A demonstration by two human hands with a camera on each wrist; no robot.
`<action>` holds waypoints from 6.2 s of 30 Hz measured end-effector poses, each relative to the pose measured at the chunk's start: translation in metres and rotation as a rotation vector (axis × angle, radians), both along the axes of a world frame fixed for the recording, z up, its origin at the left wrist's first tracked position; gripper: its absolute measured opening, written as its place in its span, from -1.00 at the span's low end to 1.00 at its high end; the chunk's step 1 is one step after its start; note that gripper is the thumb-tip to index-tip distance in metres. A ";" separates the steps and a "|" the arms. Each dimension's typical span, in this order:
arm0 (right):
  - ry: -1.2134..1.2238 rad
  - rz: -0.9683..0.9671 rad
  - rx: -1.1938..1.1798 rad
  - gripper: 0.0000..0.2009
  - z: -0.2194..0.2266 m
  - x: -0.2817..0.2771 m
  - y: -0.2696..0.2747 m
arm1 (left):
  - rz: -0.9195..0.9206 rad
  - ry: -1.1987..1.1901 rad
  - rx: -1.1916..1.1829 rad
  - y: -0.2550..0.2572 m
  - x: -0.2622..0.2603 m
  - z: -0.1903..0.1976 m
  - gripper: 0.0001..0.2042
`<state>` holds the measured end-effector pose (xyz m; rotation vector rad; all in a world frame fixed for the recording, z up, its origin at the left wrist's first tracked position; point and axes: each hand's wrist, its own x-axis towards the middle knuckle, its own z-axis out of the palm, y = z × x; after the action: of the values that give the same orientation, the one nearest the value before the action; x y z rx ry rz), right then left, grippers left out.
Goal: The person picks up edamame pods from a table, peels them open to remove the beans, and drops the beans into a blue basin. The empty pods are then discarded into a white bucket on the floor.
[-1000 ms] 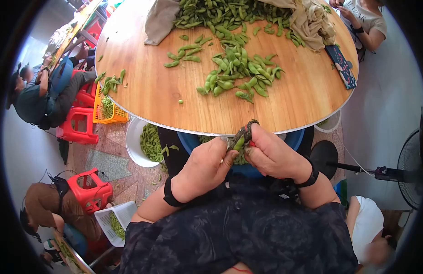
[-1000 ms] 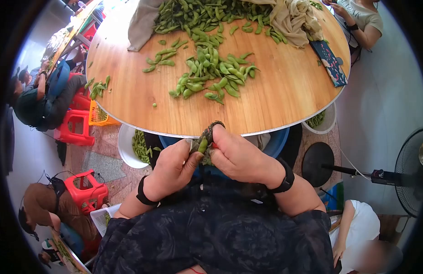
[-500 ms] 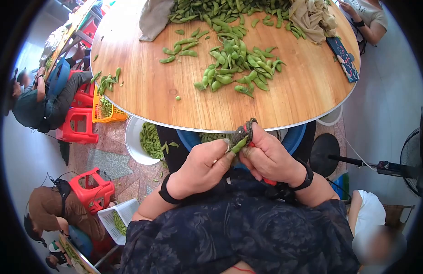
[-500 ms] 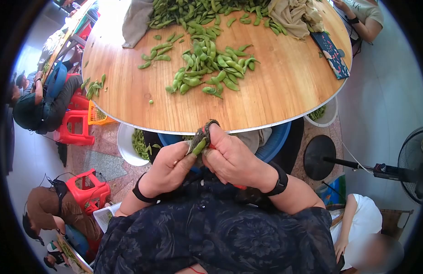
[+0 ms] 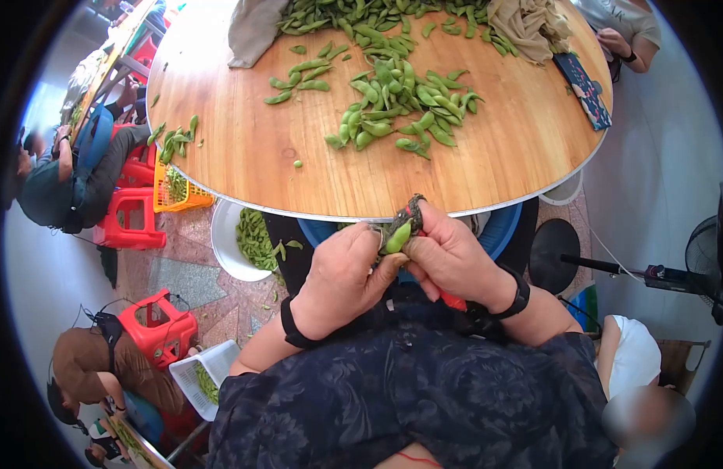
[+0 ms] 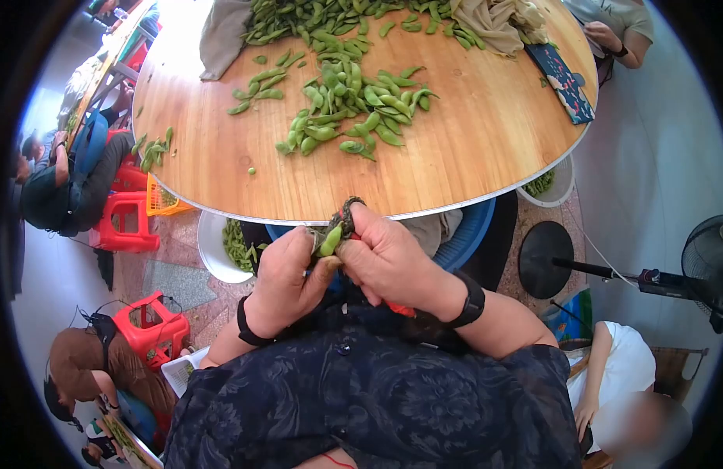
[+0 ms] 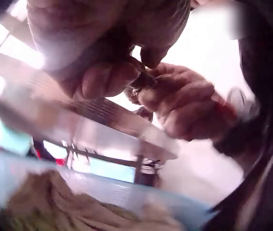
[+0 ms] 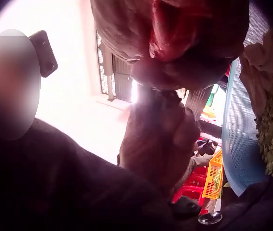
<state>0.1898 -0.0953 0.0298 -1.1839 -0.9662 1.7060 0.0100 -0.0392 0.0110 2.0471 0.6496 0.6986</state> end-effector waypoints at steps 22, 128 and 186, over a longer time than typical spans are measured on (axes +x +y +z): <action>-0.712 0.122 0.649 -0.79 0.004 -0.002 -0.010 | -0.281 -0.181 -0.740 0.002 -0.022 -0.005 -0.67; -0.738 0.103 0.859 -0.79 -0.001 0.008 0.002 | -0.364 -0.517 -1.584 0.018 -0.002 0.005 -0.84; -1.201 0.154 1.048 -0.78 0.045 0.060 0.052 | -0.148 -0.264 -1.063 0.054 0.030 0.027 -0.71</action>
<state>0.2497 -0.0432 0.0746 -1.2834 -2.2833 0.1821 0.0402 0.0150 0.0383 0.9862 0.5333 0.3804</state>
